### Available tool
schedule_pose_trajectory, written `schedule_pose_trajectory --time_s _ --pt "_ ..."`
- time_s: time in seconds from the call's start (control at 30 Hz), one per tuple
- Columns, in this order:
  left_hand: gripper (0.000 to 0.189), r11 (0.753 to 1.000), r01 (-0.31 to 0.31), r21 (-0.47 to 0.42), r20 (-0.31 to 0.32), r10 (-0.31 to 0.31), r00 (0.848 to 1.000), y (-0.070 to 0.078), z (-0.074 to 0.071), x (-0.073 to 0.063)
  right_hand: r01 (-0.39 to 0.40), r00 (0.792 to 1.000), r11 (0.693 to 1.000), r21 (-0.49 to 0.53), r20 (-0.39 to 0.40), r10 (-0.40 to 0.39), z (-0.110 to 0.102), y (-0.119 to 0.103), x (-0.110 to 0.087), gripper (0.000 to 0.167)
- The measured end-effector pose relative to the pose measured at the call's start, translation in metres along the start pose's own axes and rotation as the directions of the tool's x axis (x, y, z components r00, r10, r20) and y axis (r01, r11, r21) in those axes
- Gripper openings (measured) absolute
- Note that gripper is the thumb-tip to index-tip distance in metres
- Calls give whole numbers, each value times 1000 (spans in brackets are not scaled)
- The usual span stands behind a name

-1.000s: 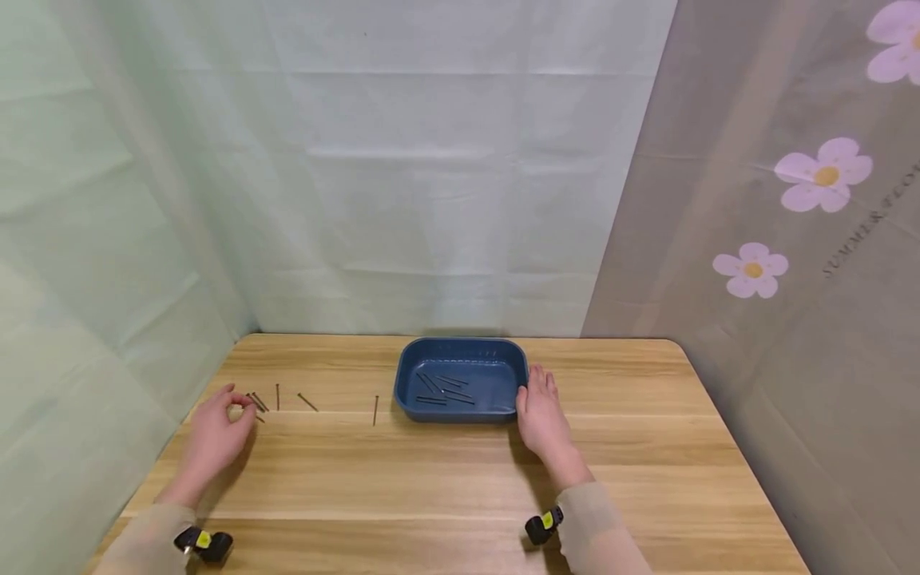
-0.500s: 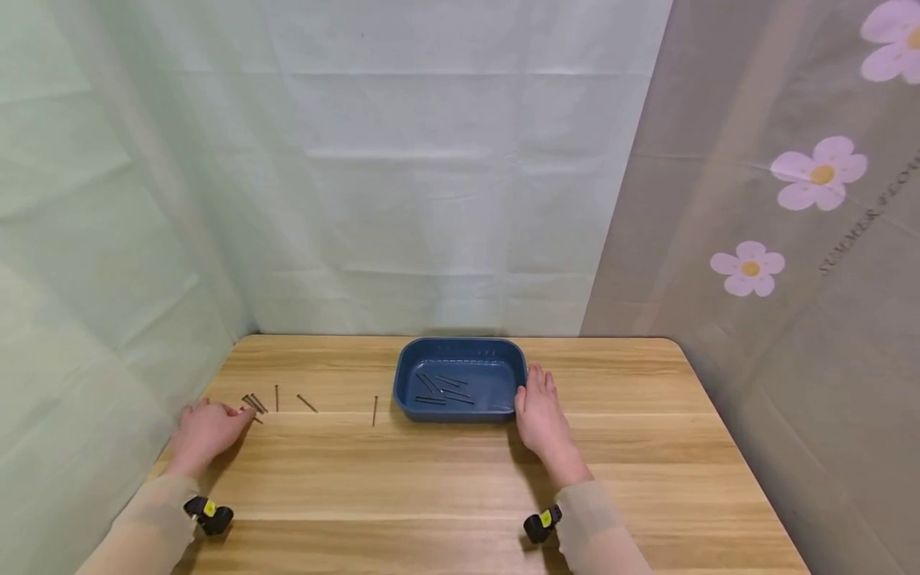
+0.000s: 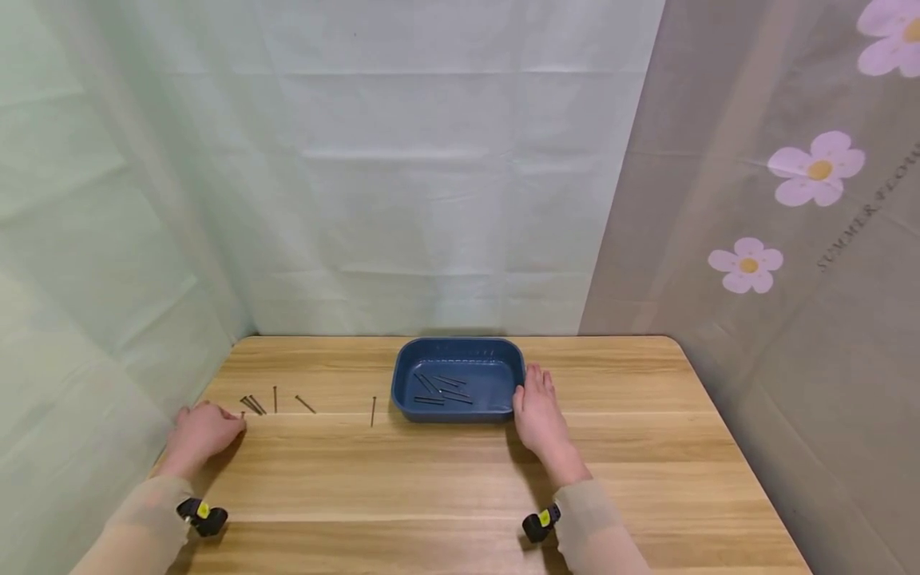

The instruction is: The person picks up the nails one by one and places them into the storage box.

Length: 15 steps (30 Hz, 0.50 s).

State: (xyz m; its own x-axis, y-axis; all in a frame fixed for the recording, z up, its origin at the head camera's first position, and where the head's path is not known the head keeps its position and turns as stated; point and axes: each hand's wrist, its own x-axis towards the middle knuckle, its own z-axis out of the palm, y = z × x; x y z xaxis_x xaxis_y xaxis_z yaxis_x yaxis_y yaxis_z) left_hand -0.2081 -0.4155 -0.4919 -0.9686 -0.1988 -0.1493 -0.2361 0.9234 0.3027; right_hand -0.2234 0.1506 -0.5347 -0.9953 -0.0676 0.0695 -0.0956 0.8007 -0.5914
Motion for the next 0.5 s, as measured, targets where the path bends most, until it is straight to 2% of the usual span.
schedule_pose_trajectory --time_s 0.3,0.5 --pt "45 999 -40 16 -36 41 999 -5 9 5 -4 1000 1000 14 -8 4 3 0 0 61" --pt "45 997 -75 33 -42 76 996 -3 8 4 0 1000 1000 11 -11 0 2 -1 0 61"
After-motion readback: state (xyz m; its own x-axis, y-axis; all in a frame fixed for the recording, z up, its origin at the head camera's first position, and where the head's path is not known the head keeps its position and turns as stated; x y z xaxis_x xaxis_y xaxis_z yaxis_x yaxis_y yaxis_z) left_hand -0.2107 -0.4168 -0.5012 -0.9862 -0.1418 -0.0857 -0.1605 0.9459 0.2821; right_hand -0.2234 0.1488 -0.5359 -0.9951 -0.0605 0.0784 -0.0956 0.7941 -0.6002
